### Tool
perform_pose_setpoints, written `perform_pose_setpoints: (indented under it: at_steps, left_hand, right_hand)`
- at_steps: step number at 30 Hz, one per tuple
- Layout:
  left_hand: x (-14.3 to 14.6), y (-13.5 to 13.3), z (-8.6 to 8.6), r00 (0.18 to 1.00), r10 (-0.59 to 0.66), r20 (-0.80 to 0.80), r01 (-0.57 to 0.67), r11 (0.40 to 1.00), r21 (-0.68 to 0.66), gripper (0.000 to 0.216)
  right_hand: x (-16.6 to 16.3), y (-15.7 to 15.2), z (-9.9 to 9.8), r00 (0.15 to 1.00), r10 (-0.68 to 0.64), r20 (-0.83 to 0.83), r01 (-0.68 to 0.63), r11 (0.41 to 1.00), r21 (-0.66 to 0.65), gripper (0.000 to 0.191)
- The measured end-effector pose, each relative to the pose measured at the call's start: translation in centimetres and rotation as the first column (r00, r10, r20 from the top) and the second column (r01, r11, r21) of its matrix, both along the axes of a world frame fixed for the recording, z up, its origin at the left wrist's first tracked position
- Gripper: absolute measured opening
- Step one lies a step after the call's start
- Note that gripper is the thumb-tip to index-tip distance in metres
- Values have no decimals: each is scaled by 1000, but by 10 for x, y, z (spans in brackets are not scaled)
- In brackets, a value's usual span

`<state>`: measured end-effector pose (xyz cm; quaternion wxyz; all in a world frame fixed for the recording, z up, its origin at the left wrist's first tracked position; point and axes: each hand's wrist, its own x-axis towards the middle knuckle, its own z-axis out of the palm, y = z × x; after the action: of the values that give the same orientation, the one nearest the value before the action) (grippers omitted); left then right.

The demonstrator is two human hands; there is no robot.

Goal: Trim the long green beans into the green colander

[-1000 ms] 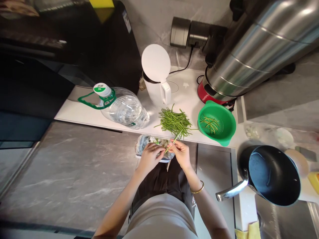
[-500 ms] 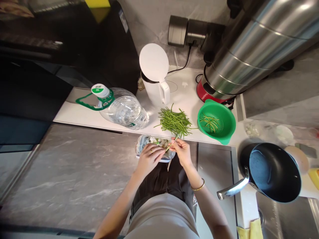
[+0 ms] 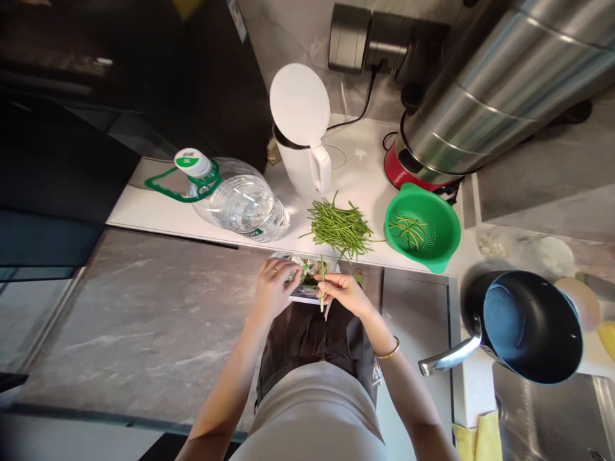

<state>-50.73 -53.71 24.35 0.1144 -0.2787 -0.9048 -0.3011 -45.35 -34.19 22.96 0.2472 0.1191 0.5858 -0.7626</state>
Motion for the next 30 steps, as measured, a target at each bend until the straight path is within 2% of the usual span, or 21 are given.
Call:
perform_pose_setpoints:
  at_steps: [2,5,8,11,13,15,19,23,26,30]
  left_hand:
    - [-8,-12,-5,993,118,-10,-119,992,-44,11]
    - [-18,-32,-19,954,300,-14,-300,947,-116,13]
    - [-23,-52,-35,899,437,22,-425,884,-197,15]
    - [-21,-68,-49,850,517,98,-475,833,-283,17]
    - [-15,-71,-56,840,512,178,-434,832,-345,17]
    - [-6,-67,-64,844,464,268,-338,849,-405,16]
    - [9,-42,-83,837,355,417,-156,884,-440,19]
    - [14,-16,-96,781,358,512,-116,888,-445,22]
    - [11,-4,-93,748,348,565,-110,905,-411,21]
    - [5,3,-79,754,362,548,-135,902,-410,20]
  right_hand:
    - [2,5,0,996,89,9,-89,996,-13,41]
    - [6,15,1,987,162,19,-161,986,-41,41]
    - [10,27,0,990,139,8,-138,988,-65,38]
    - [14,38,-2,998,65,-12,-65,995,-81,37]
    - [15,43,-2,1000,14,-16,-15,996,-84,36]
    - [15,45,-3,999,-31,-11,30,996,-83,36]
    - [12,40,-4,996,-84,5,84,992,-97,37]
    - [8,29,-7,995,-98,-13,98,995,-34,38]
    - [5,21,-9,995,-97,-37,98,994,37,39]
    - [5,16,-10,997,-63,-46,66,995,80,42]
